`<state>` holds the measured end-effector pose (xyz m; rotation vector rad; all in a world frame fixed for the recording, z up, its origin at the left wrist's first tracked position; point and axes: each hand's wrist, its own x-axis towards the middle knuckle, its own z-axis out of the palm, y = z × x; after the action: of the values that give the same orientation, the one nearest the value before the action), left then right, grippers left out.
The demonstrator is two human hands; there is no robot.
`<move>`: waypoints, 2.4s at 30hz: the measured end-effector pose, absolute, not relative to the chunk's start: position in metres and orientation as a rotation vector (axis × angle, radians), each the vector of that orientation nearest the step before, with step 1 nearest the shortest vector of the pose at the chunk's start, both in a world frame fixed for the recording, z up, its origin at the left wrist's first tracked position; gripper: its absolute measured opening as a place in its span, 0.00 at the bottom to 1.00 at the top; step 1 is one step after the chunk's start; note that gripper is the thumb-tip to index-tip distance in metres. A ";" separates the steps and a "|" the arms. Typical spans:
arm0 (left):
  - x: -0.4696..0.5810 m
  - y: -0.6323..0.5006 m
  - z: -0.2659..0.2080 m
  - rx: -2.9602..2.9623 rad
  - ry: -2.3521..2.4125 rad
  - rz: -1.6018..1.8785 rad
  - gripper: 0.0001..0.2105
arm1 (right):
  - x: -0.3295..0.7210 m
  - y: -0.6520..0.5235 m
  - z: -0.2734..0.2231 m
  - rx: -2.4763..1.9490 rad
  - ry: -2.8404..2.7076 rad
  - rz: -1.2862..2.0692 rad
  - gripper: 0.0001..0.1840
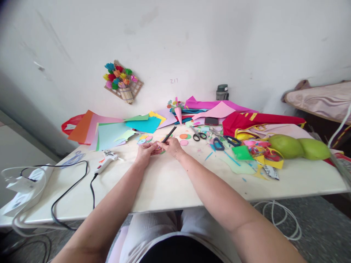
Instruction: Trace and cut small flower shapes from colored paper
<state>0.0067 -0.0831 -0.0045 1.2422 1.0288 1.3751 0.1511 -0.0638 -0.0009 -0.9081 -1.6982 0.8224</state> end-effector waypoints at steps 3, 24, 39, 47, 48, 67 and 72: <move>0.006 -0.082 -0.007 1.257 1.008 1.372 0.15 | 0.152 -0.065 0.001 -0.910 -1.690 0.840 0.15; 0.003 -0.081 -0.008 1.240 0.932 1.414 0.14 | 0.156 -0.071 0.008 -0.917 -1.619 0.927 0.11; 0.001 -0.079 -0.009 1.195 0.940 1.457 0.10 | 0.152 -0.068 0.004 -0.933 -1.577 1.124 0.15; 0.001 -0.081 -0.009 1.194 0.910 1.404 0.09 | 0.150 -0.074 0.008 -0.845 -1.642 1.156 0.12; 0.001 -0.080 -0.009 1.194 0.921 1.400 0.10 | 0.150 -0.073 0.008 -0.854 -1.652 1.142 0.12; 0.001 -0.081 -0.007 1.217 0.982 1.459 0.09 | 0.153 -0.055 -0.005 -0.980 -1.550 0.859 0.06; -0.001 -0.075 -0.010 1.128 1.008 1.523 0.11 | 0.155 -0.062 0.004 -0.884 -1.477 0.848 0.11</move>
<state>-0.0011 -0.0753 -0.0105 1.1279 1.0080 1.5227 0.1555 -0.0620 0.0043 -0.8840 -1.4770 0.8481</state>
